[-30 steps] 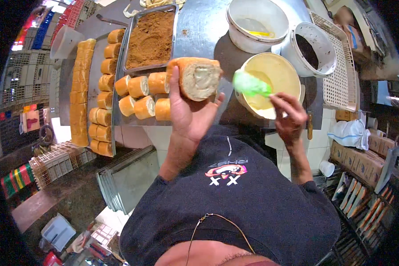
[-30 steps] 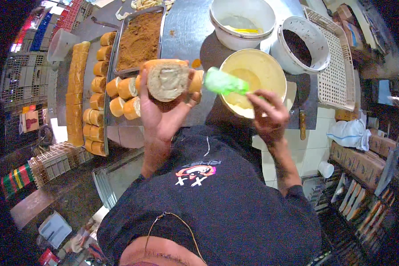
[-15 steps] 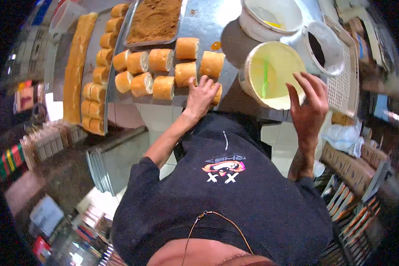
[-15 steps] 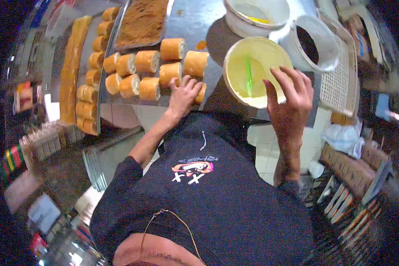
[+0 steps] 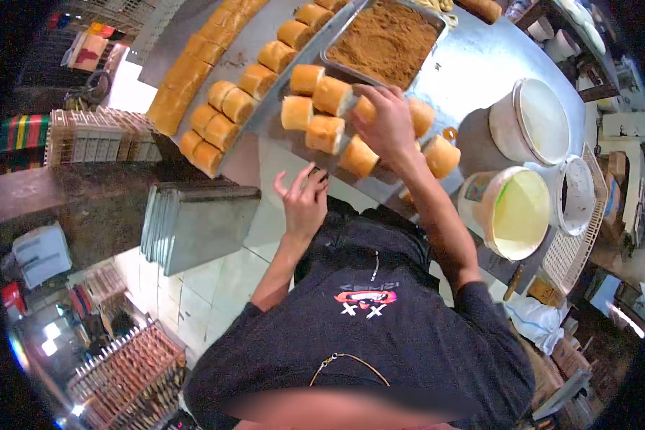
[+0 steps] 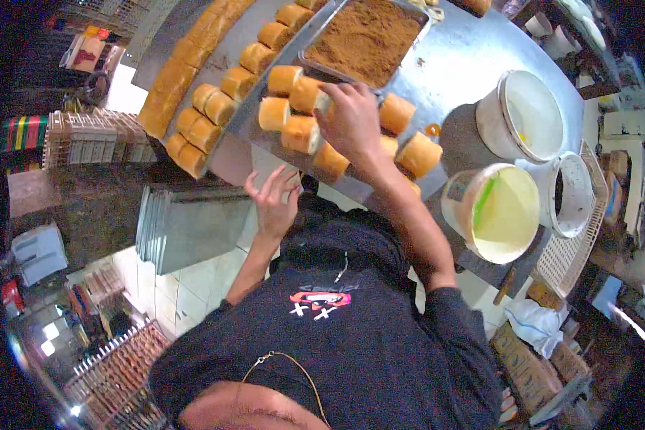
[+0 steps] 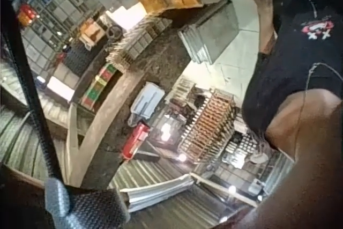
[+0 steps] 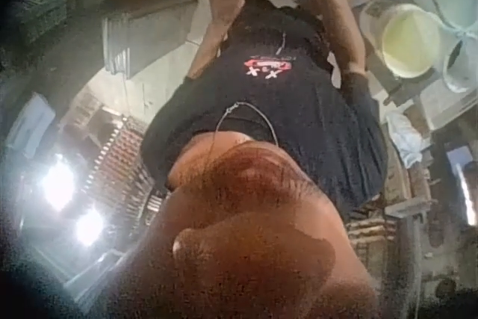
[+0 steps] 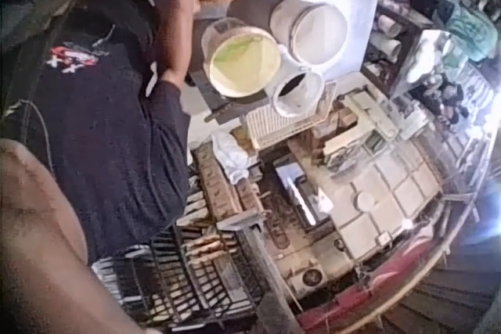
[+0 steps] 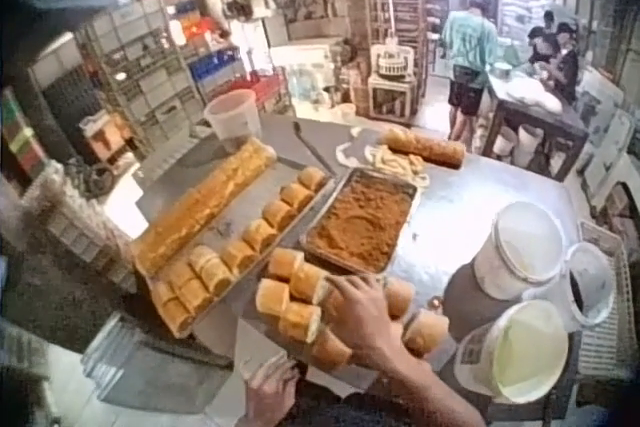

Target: Preparing bread rolls by spreading a filling and applying a topping.

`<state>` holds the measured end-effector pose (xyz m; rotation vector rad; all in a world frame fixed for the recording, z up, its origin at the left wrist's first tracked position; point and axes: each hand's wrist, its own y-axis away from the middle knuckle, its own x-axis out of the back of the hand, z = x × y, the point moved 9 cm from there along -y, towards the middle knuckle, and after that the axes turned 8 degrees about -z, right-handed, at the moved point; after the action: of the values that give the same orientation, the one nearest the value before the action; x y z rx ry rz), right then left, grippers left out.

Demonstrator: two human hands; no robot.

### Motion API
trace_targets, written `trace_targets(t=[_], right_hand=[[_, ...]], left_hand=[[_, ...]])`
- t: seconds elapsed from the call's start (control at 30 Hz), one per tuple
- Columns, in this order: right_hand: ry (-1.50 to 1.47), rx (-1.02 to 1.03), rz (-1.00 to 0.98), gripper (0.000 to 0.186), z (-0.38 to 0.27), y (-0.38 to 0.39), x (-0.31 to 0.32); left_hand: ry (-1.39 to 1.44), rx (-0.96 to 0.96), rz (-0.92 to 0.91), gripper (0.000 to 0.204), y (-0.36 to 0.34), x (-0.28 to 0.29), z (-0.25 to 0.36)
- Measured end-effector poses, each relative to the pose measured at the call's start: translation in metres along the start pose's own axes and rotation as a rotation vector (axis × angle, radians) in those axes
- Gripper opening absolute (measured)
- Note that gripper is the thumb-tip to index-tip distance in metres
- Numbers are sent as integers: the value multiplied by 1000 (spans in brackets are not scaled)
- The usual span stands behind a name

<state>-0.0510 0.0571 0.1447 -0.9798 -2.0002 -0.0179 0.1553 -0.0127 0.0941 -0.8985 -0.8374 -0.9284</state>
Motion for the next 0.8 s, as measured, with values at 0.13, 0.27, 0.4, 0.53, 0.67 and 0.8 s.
trace_targets(t=[0.13, 0.27, 0.4, 0.53, 0.67, 0.8], right_hand=[[234, 5, -324, 52, 14, -94, -126], [312, -134, -490, 48, 40, -146, -184], [237, -392, -142, 49, 112, -151, -125], [519, -612, 134, 55, 229, -136, -77], [358, -828, 120, 57, 276, -138, -101], [192, -852, -26, 62, 257, -162, -95]], left_hand=[[27, 171, 35, 22, 9, 35, -65], [71, 265, 148, 21, 15, 68, -140], [278, 406, 109, 20, 13, 85, -218], [249, 429, 107, 21, -2, 109, -277], [266, 446, 53, 21, -40, 99, -293], [297, 389, 0, 22, -80, 99, -269]])
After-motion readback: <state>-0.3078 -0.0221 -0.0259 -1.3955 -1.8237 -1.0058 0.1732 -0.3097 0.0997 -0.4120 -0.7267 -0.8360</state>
